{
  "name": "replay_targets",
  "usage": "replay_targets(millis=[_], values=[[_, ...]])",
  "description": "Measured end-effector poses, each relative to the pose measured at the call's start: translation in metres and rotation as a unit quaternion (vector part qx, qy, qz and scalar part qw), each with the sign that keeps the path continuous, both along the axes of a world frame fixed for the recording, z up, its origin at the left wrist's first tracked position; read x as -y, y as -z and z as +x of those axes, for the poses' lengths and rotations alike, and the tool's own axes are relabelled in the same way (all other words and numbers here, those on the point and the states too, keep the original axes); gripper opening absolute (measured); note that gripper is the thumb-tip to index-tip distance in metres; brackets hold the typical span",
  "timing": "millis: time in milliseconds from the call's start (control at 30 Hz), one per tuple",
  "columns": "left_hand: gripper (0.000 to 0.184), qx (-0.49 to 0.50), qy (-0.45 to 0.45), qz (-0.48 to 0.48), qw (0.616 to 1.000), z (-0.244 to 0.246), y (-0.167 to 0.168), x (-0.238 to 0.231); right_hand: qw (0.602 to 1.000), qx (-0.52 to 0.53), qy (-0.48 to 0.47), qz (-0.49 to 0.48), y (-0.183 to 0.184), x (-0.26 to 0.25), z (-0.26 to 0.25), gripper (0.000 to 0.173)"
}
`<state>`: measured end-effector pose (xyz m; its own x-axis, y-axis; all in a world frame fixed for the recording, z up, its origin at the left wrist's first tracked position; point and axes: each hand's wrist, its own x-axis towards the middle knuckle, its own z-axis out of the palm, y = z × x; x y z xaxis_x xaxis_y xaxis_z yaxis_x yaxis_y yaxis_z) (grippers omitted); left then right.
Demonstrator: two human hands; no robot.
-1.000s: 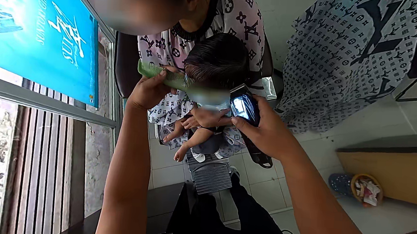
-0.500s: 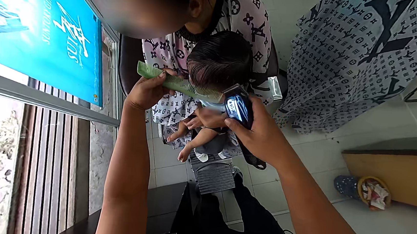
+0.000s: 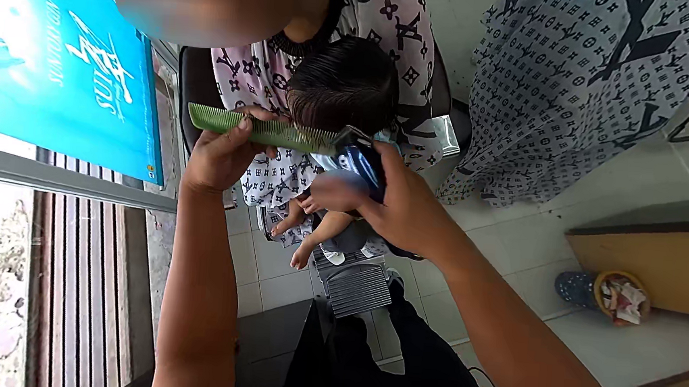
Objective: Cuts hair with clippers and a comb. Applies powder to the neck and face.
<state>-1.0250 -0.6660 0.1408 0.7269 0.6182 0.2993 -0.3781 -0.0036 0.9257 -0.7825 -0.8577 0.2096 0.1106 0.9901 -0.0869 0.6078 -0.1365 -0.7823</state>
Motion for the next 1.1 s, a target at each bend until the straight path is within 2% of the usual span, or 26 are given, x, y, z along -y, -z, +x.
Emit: replay_targets(millis=[67,167,300,367,533,633,733,833,933,1033,1100], values=[[0.029,-0.041,-0.045,0.023,0.998,0.004,0.006,0.015,0.999,-0.027,0.007,-0.025,0.010,0.009,0.041,0.065],[0.030,-0.041,-0.071,0.051,0.995,0.024,0.002,0.029,0.991,-0.114,0.027,-0.070,0.018,0.008,0.087,0.060],[0.028,-0.015,-0.066,0.096,0.993,0.050,-0.024,0.032,0.977,-0.184,0.026,-0.104,-0.001,0.000,0.098,0.059],[0.028,-0.013,-0.063,0.116,0.991,0.056,-0.034,0.036,0.985,-0.158,-0.016,-0.066,0.007,-0.007,0.104,0.056],[0.031,-0.076,-0.115,0.141,0.980,0.060,-0.035,0.070,0.991,-0.064,-0.114,-0.022,0.011,-0.017,0.121,0.068],[0.029,-0.141,-0.197,0.133,0.961,0.070,-0.019,0.097,0.988,-0.086,-0.116,-0.057,0.029,-0.025,0.156,0.063],[0.029,-0.110,-0.236,0.128,0.957,0.091,-0.013,0.103,0.977,-0.142,-0.104,-0.123,0.020,-0.031,0.161,0.052],[0.030,-0.090,-0.251,0.148,0.952,0.106,-0.022,0.104,0.972,-0.139,-0.162,-0.093,0.044,-0.056,0.181,0.057],[0.029,-0.107,-0.250,0.180,0.946,0.111,-0.030,0.113,0.964,-0.130,-0.224,-0.064,0.038,-0.062,0.175,0.059],[0.028,-0.183,-0.271,0.173,0.929,0.115,-0.032,0.135,0.953,-0.138,-0.263,-0.054,0.021,-0.049,0.172,0.051],[0.026,-0.229,-0.309,0.158,0.909,0.120,-0.026,0.147,0.951,-0.143,-0.266,-0.068,0.029,-0.057,0.191,0.049]])
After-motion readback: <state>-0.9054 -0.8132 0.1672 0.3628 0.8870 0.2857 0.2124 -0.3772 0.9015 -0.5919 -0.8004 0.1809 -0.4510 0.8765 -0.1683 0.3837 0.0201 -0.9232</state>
